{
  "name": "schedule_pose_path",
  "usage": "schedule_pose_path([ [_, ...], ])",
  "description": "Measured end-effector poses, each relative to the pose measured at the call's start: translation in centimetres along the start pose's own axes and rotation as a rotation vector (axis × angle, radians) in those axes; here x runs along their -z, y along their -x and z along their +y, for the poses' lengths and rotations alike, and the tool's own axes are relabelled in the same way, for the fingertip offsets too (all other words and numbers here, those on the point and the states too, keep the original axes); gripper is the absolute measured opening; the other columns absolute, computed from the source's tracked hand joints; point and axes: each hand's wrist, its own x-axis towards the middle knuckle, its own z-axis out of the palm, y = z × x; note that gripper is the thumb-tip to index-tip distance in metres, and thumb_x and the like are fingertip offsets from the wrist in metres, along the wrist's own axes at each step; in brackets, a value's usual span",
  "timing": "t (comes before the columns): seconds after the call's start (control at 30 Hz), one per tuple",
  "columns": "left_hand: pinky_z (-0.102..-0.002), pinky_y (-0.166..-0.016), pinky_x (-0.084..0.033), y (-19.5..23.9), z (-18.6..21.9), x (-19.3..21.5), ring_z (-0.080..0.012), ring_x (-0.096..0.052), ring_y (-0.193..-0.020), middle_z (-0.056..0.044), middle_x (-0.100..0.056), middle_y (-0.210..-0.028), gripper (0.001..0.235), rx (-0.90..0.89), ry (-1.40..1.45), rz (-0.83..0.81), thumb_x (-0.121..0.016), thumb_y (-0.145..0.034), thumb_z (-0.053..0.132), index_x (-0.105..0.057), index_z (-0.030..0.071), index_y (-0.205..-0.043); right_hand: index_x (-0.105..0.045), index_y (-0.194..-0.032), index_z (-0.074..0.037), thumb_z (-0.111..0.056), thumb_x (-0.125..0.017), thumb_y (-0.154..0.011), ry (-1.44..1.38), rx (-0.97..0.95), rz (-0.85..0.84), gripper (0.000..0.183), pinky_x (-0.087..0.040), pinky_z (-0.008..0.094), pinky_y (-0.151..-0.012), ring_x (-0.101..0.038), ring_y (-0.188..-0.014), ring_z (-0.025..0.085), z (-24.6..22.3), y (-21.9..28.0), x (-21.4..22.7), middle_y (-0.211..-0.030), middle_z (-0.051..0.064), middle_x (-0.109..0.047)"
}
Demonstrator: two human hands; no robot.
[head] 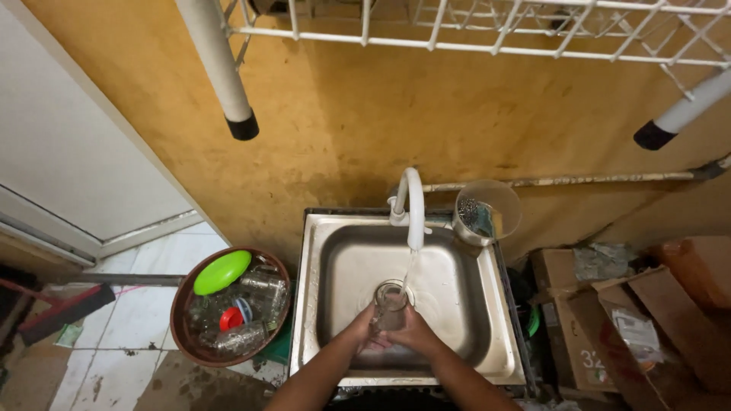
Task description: The person holds a clear glass under running water in a stainless steel sink and repeatedly rinses it by rotating and tilting the glass. The person uses both hands to manipulate the glass under the faucet throughout the clip.
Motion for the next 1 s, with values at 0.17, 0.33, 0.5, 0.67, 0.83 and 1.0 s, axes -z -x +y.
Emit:
schedule_pose_path([
  [0.17,-0.042,-0.058,-0.060,-2.9,-0.5,0.9,-0.0281,-0.069,-0.073,-0.013,-0.071,-0.091,0.058,-0.295,0.267,0.187,-0.041,-0.100,0.059,-0.071,0.010,-0.105,-0.048,-0.145,-0.016,-0.022,-0.091,-0.074,0.029,-0.086,0.064,0.084,-0.056,0.038,-0.106,-0.069,-0.123,0.025,-2.9,0.5,-0.2,-0.136,0.008,-0.069],
  [0.33,-0.032,-0.052,-0.049,0.2,1.7,0.4,-0.0209,-0.064,-0.062,-0.009,-0.074,-0.094,0.064,-0.365,0.555,0.228,-0.035,-0.098,0.067,-0.070,0.014,-0.112,-0.058,-0.141,-0.016,-0.017,-0.094,-0.067,-0.009,-0.076,0.235,0.082,-0.055,0.032,-0.103,-0.069,-0.120,0.021,-2.8,0.1,0.1,-0.131,0.005,-0.072],
  [0.5,-0.031,-0.056,-0.054,1.3,1.7,-0.5,-0.0174,-0.068,-0.103,-0.006,-0.072,-0.117,0.044,-0.631,0.355,0.196,-0.062,-0.094,0.039,-0.069,0.014,-0.130,-0.058,-0.147,-0.019,-0.023,-0.093,-0.067,0.307,0.053,0.249,0.087,-0.047,0.028,-0.105,-0.063,-0.118,0.019,1.3,-0.5,1.1,-0.119,0.004,-0.055],
  [0.67,-0.037,-0.069,-0.055,0.8,1.7,-0.3,-0.0238,-0.068,-0.087,-0.009,-0.071,-0.097,0.031,-0.578,0.506,0.272,-0.058,-0.098,0.038,-0.071,0.013,-0.113,-0.059,-0.135,-0.016,-0.023,-0.095,-0.068,0.157,-0.021,0.288,0.077,-0.058,0.034,-0.096,-0.067,-0.118,0.023,-1.4,0.1,0.4,-0.127,0.008,-0.065],
  [0.83,-0.038,-0.059,-0.058,-0.8,1.0,0.1,-0.0254,-0.070,-0.087,-0.013,-0.074,-0.102,0.033,-0.528,0.479,0.345,-0.063,-0.096,0.037,-0.071,0.011,-0.114,-0.060,-0.126,-0.017,-0.014,-0.088,-0.075,0.042,-0.120,0.296,0.059,-0.063,0.038,-0.091,-0.071,-0.113,0.026,-3.2,0.7,0.0,-0.126,0.009,-0.069],
  [1.0,-0.040,-0.064,-0.057,2.3,2.7,-0.1,-0.0289,-0.072,-0.091,-0.011,-0.076,-0.102,0.041,-0.380,0.571,0.215,-0.057,-0.096,0.050,-0.072,0.014,-0.107,-0.036,-0.151,-0.009,-0.038,-0.080,-0.083,0.067,0.199,0.092,0.086,-0.052,0.039,-0.107,-0.052,-0.134,0.025,-1.9,0.7,0.1,-0.143,0.010,-0.044],
])
